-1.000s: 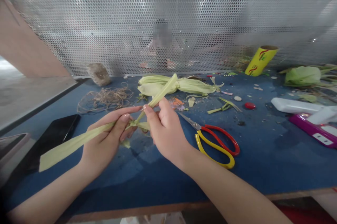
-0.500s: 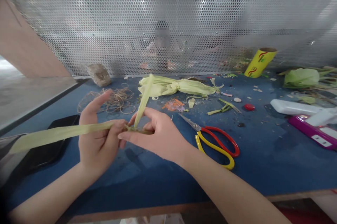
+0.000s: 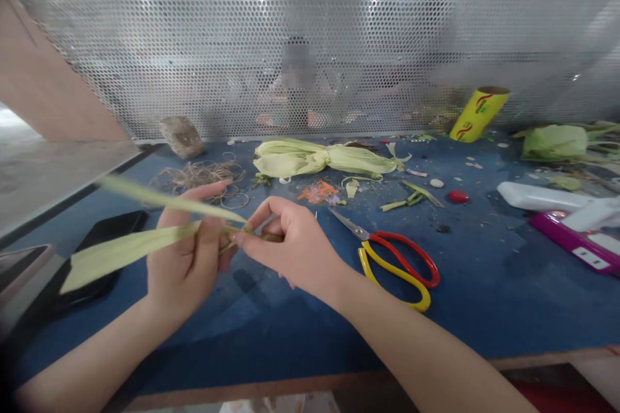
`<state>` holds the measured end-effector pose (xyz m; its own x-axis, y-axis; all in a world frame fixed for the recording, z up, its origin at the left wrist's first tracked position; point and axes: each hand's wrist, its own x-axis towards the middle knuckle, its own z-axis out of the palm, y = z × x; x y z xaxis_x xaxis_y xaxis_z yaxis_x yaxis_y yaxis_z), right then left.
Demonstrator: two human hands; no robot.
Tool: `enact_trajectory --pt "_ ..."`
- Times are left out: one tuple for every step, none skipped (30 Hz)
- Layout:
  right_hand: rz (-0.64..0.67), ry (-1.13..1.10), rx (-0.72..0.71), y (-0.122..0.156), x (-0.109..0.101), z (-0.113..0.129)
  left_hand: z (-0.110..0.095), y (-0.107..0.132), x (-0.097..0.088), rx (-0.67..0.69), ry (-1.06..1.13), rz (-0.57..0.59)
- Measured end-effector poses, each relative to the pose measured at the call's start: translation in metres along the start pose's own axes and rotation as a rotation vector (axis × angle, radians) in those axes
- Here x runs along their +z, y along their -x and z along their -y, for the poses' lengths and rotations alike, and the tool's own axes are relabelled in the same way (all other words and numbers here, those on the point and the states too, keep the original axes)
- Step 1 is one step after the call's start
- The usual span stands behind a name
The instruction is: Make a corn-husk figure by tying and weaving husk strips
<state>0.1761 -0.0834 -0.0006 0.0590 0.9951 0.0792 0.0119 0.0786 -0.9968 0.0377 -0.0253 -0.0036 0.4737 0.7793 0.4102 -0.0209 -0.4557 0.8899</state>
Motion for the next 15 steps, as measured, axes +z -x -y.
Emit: enact_trajectory --pt "0.004 -0.019 0.001 -0.001 -0.001 -0.001 0.000 -0.001 -0.001 0.000 0.036 0.043" --pt "0.003 -0.040 -0.008 -0.002 -0.001 -0.002 0.000 -0.001 -0.002 0.009 0.074 0.088" --pt "-0.001 -0.060 -0.021 -0.003 -0.002 -0.003 -0.001 -0.002 -0.003 0.010 0.132 0.149" --pt "-0.010 -0.077 -0.035 -0.004 -0.002 -0.004 -0.002 -0.003 -0.004 -0.018 0.226 0.234" --pt "-0.025 -0.093 -0.049 -0.004 -0.003 -0.004 -0.003 -0.004 -0.005 -0.065 0.333 0.315" --pt "-0.046 -0.107 -0.060 -0.005 -0.003 -0.004 -0.004 -0.006 -0.007 -0.126 0.436 0.382" --pt "-0.067 -0.118 -0.070 -0.006 -0.004 -0.004 -0.006 -0.007 -0.008 -0.194 0.526 0.429" --pt "-0.085 -0.128 -0.084 -0.006 -0.005 -0.004 -0.007 -0.009 -0.009 -0.260 0.592 0.455" --pt "-0.097 -0.134 -0.099 -0.006 -0.005 -0.003 -0.007 -0.010 -0.009 -0.318 0.632 0.464" --pt "-0.101 -0.134 -0.116 -0.006 -0.006 -0.003 -0.008 -0.012 -0.010 -0.359 0.650 0.462" --pt "-0.098 -0.127 -0.133 -0.006 -0.007 -0.002 -0.009 -0.013 -0.009 -0.383 0.652 0.464" --pt "-0.092 -0.111 -0.151 -0.005 -0.007 -0.002 -0.009 -0.013 -0.009 -0.391 0.641 0.465" --pt "-0.084 -0.088 -0.166 -0.005 -0.008 -0.001 -0.010 -0.014 -0.009 -0.394 0.616 0.468" --pt "-0.082 -0.064 -0.177 -0.004 -0.008 -0.001 -0.010 -0.014 -0.008 -0.399 0.586 0.469" --pt "-0.083 -0.044 -0.183 -0.004 -0.008 -0.001 -0.011 -0.014 -0.007 -0.412 0.558 0.472"
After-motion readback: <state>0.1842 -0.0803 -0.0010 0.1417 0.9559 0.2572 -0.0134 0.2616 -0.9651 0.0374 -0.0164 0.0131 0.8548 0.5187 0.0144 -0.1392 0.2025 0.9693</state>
